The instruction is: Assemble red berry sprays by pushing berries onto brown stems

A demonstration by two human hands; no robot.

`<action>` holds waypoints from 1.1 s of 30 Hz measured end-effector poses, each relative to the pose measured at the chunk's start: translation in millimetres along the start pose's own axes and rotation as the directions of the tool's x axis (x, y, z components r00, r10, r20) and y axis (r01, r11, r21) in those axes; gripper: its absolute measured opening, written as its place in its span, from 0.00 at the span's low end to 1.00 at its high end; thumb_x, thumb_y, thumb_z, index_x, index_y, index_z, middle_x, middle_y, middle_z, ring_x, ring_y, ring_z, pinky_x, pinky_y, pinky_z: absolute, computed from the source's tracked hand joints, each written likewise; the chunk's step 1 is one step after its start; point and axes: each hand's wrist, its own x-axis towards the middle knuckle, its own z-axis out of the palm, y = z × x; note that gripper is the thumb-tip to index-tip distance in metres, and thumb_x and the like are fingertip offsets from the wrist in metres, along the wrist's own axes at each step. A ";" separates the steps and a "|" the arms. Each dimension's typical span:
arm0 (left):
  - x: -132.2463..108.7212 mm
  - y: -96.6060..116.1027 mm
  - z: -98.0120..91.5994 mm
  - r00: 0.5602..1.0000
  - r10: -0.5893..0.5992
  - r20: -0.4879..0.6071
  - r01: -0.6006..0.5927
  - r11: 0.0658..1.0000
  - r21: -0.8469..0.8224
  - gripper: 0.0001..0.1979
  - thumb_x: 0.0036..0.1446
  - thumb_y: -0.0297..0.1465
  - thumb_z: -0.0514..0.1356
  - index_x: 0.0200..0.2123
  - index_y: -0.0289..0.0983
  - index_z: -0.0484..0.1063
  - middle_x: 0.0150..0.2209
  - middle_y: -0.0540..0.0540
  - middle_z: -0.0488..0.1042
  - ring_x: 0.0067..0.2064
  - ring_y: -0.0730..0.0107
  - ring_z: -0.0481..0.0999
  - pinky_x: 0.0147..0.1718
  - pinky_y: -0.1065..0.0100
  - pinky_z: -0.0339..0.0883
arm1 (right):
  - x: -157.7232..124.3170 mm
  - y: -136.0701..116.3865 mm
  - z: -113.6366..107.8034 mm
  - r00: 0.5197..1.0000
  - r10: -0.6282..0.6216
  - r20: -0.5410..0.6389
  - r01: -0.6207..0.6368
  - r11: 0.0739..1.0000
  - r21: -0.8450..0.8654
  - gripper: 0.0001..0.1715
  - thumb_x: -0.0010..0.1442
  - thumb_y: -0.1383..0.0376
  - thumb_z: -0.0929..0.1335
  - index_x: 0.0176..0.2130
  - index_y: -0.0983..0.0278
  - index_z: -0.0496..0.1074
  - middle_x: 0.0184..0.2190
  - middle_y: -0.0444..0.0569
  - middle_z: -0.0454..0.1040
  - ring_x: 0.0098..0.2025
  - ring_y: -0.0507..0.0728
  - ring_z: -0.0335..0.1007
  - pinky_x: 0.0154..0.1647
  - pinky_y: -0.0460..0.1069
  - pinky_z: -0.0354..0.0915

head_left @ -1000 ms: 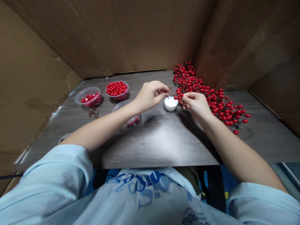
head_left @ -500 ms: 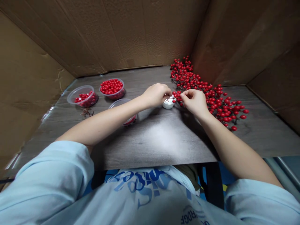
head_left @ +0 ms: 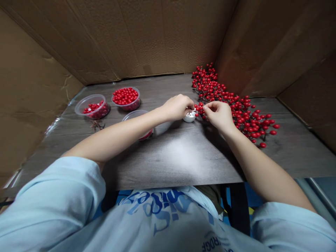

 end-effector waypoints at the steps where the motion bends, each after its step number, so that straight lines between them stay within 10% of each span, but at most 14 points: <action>1: -0.3 -0.3 -1.9 1.000 -0.005 -0.020 0.005 1.000 -0.012 0.12 0.52 0.25 0.55 0.36 0.35 0.77 0.37 0.44 0.78 0.38 0.67 0.74 0.40 0.67 0.64 | 0.6 1.2 -0.4 1.000 0.004 -0.004 -0.003 1.000 0.012 0.07 0.51 0.66 0.66 0.23 0.65 0.71 0.18 0.46 0.69 0.21 0.51 0.61 0.27 0.48 0.59; 16: -7.4 -1.5 -18.8 0.990 -0.026 -0.137 0.014 0.996 -0.090 0.09 0.51 0.26 0.57 0.34 0.35 0.76 0.32 0.46 0.77 0.33 0.72 0.73 0.35 0.70 0.62 | 1.5 3.4 0.5 0.999 0.047 -0.017 -0.041 0.966 0.255 0.07 0.51 0.65 0.66 0.25 0.65 0.69 0.18 0.43 0.65 0.19 0.48 0.56 0.21 0.46 0.56; 25: -9.5 9.2 -9.4 0.998 0.067 0.000 -0.065 0.975 0.213 0.11 0.55 0.26 0.50 0.34 0.36 0.74 0.36 0.46 0.75 0.38 0.67 0.73 0.29 0.70 0.55 | -1.3 0.1 0.2 1.000 0.015 0.021 -0.016 0.998 0.063 0.07 0.53 0.66 0.66 0.24 0.66 0.68 0.20 0.44 0.67 0.22 0.50 0.58 0.29 0.47 0.59; 33: -8.7 11.9 -7.5 0.996 0.087 0.038 -0.091 0.986 0.137 0.07 0.52 0.24 0.53 0.32 0.36 0.70 0.33 0.49 0.74 0.32 0.72 0.70 0.27 0.71 0.52 | -3.6 -4.0 -1.4 0.999 0.017 0.039 -0.018 1.000 0.018 0.06 0.53 0.67 0.66 0.26 0.66 0.70 0.20 0.45 0.67 0.23 0.51 0.60 0.32 0.48 0.60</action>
